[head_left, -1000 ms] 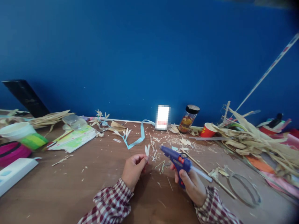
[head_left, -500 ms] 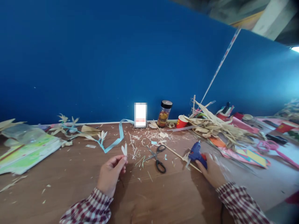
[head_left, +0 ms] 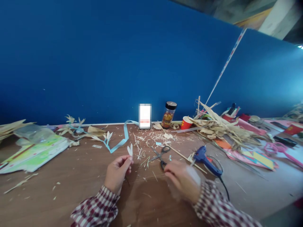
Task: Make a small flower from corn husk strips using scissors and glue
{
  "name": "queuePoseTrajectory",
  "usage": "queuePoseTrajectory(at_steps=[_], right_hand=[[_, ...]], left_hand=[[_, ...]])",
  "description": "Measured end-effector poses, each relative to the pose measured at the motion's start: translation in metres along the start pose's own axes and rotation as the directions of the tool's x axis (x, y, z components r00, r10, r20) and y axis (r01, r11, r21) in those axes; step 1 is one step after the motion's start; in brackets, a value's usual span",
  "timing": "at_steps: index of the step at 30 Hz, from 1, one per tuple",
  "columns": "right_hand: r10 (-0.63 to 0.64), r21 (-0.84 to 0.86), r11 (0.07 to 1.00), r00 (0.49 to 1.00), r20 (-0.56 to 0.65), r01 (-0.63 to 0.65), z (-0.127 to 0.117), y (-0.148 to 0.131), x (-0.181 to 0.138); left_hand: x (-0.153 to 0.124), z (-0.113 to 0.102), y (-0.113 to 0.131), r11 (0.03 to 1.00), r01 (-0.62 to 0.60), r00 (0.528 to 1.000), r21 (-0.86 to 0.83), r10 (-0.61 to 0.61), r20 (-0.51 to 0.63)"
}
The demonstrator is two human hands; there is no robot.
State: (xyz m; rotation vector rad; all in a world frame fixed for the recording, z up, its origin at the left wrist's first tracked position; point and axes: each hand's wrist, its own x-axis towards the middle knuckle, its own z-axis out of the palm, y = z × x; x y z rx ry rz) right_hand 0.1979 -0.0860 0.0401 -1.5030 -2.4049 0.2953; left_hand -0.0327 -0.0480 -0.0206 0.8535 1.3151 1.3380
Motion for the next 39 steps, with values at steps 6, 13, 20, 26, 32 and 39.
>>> queuePoseTrajectory(at_steps=[6,13,20,26,32,39], right_hand=[[0.011,-0.203,0.979,0.978,0.207,0.032,0.034,-0.023,0.032],[0.134,-0.477,0.879,0.957,0.256,0.004,0.040,-0.038,0.044],[0.128,-0.447,0.894,0.959,0.253,-0.001,0.049,-0.032,0.044],[0.003,-0.154,0.987,0.976,0.218,0.032,0.035,-0.022,0.040],[-0.065,0.005,0.998,0.953,0.296,0.067,0.029,-0.015,0.046],[-0.072,-0.203,0.973,0.978,0.195,0.112,0.035,-0.002,0.089]], left_hand=[[0.000,-0.001,-0.001,1.000,-0.017,1.000,-0.011,0.017,0.025],[-0.001,0.001,0.000,0.999,-0.029,0.999,-0.033,0.030,0.037],[-0.002,0.000,0.000,0.999,-0.033,0.998,-0.017,0.034,0.044],[-0.004,0.002,-0.001,0.999,-0.034,0.996,-0.024,0.035,0.077],[-0.004,0.003,0.001,0.999,-0.016,0.998,-0.044,0.018,0.053],[-0.004,0.003,0.005,1.000,0.007,1.000,-0.021,-0.007,0.030]])
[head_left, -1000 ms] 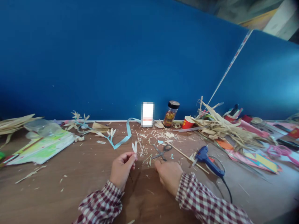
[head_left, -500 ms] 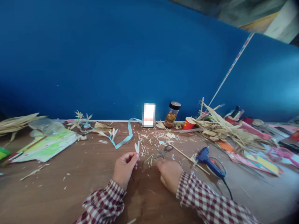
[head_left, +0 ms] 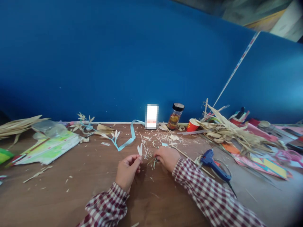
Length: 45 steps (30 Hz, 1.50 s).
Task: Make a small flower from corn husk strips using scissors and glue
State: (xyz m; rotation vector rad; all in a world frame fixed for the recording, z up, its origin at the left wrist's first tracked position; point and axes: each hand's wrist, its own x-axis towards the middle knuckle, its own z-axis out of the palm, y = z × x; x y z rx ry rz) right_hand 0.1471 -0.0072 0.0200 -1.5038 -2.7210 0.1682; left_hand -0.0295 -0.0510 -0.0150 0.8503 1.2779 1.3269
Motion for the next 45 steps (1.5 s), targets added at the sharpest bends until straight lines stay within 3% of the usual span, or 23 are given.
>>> queuePoseTrajectory(at_steps=[5,11,14,17,20,25,27,32,34,45], right_hand=[[-0.103,-0.009,0.995,0.992,0.066,0.104,0.002,0.008,0.021],[-0.126,-0.020,0.992,0.990,0.071,0.128,-0.006,0.002,0.018],[-0.163,0.022,0.986,0.986,0.024,0.163,-0.012,-0.006,0.012],[-0.228,0.188,0.951,0.967,-0.116,0.247,-0.012,-0.015,0.006],[-0.170,0.405,0.875,0.952,-0.256,0.265,-0.007,-0.022,0.005],[0.023,0.676,0.719,0.967,-0.256,0.162,0.002,-0.028,0.006],[0.074,0.787,0.601,0.970,-0.233,0.143,0.006,-0.028,0.007],[0.101,0.972,0.202,0.985,-0.141,0.118,0.024,-0.025,0.010],[0.108,0.988,0.116,0.987,-0.115,0.102,0.030,-0.024,0.012],[0.190,0.993,0.113,0.980,-0.053,0.031,0.039,-0.023,0.012]], left_hand=[[0.000,-0.001,0.000,1.000,-0.008,1.000,-0.015,0.008,0.008],[0.001,-0.001,-0.002,0.999,0.000,1.000,-0.048,0.001,0.030],[-0.001,0.001,-0.002,0.996,0.010,0.998,-0.087,-0.005,0.055],[-0.004,0.003,0.000,0.991,0.032,0.995,-0.129,-0.019,0.102],[-0.005,0.004,0.001,0.979,0.101,0.989,-0.179,-0.078,0.128],[-0.005,0.004,0.003,0.956,0.166,0.983,-0.241,-0.140,0.122],[-0.005,0.005,0.003,0.948,0.169,0.983,-0.269,-0.140,0.122],[-0.002,0.004,0.002,0.913,0.214,0.975,-0.348,-0.181,0.125],[-0.002,0.004,0.002,0.901,0.233,0.971,-0.365,-0.196,0.138],[-0.004,0.006,0.001,0.917,0.252,0.966,-0.310,-0.216,0.145]])
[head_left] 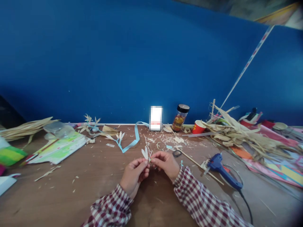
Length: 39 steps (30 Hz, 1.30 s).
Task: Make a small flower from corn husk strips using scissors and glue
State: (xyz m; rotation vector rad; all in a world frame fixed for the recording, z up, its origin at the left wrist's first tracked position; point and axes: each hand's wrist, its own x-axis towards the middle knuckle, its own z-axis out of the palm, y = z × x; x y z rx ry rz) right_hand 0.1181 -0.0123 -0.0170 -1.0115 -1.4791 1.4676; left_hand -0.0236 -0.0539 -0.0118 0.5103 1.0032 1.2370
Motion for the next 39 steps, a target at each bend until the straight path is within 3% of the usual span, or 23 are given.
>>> queuePoseTrajectory(at_steps=[9,15,20,27,34,39], right_hand=[[0.036,0.164,0.986,0.999,0.006,-0.037,0.007,0.005,-0.002],[-0.078,-0.045,0.996,0.997,0.007,0.078,0.000,-0.005,-0.004],[-0.198,-0.300,0.932,0.979,0.049,0.203,-0.009,-0.021,-0.007],[-0.179,-0.408,0.887,0.976,0.128,0.216,-0.006,-0.019,-0.010],[-0.252,-0.449,0.860,0.967,0.037,0.242,-0.002,-0.019,-0.010],[-0.242,-0.337,0.913,0.970,0.005,0.230,-0.003,-0.011,-0.006]], left_hand=[[0.003,-0.001,-0.004,0.999,-0.018,1.000,0.035,0.017,0.022],[-0.001,0.001,-0.001,0.995,-0.010,1.000,0.097,0.010,0.004],[-0.002,0.001,-0.003,0.966,-0.049,0.998,0.256,0.055,-0.016],[0.001,0.000,-0.005,0.976,0.009,1.000,0.216,-0.010,0.007],[0.002,-0.001,-0.008,0.977,0.037,0.996,0.212,-0.053,0.073],[0.002,-0.001,-0.009,0.977,0.025,0.997,0.211,-0.039,0.065]])
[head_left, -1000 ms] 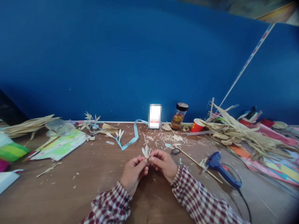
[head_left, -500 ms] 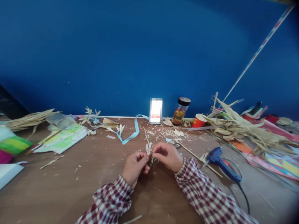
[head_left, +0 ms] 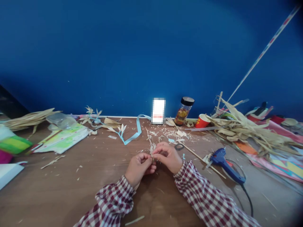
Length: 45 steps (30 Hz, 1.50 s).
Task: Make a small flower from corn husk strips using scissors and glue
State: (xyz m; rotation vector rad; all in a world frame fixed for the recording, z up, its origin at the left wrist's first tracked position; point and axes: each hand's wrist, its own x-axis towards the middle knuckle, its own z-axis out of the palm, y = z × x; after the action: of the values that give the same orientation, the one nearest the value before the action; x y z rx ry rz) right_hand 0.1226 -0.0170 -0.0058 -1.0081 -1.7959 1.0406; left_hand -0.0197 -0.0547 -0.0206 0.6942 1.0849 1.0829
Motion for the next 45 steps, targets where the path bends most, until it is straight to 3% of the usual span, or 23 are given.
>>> queuePoseTrajectory(at_steps=[6,22,45], right_hand=[[0.023,0.172,0.985,0.998,0.061,-0.033,0.0009,0.0054,0.0018],[0.187,0.167,0.968,0.982,0.002,-0.185,0.0044,0.0052,0.0001],[0.224,0.213,0.953,0.975,-0.010,-0.217,0.0066,0.0034,-0.0006]], left_hand=[[0.0008,-0.0002,-0.0012,1.000,-0.006,1.000,0.014,0.006,0.001],[-0.0016,0.0001,-0.0022,0.997,-0.023,1.000,0.067,0.022,0.019],[-0.0048,0.0047,0.0003,0.999,-0.041,0.999,0.014,0.041,0.004]])
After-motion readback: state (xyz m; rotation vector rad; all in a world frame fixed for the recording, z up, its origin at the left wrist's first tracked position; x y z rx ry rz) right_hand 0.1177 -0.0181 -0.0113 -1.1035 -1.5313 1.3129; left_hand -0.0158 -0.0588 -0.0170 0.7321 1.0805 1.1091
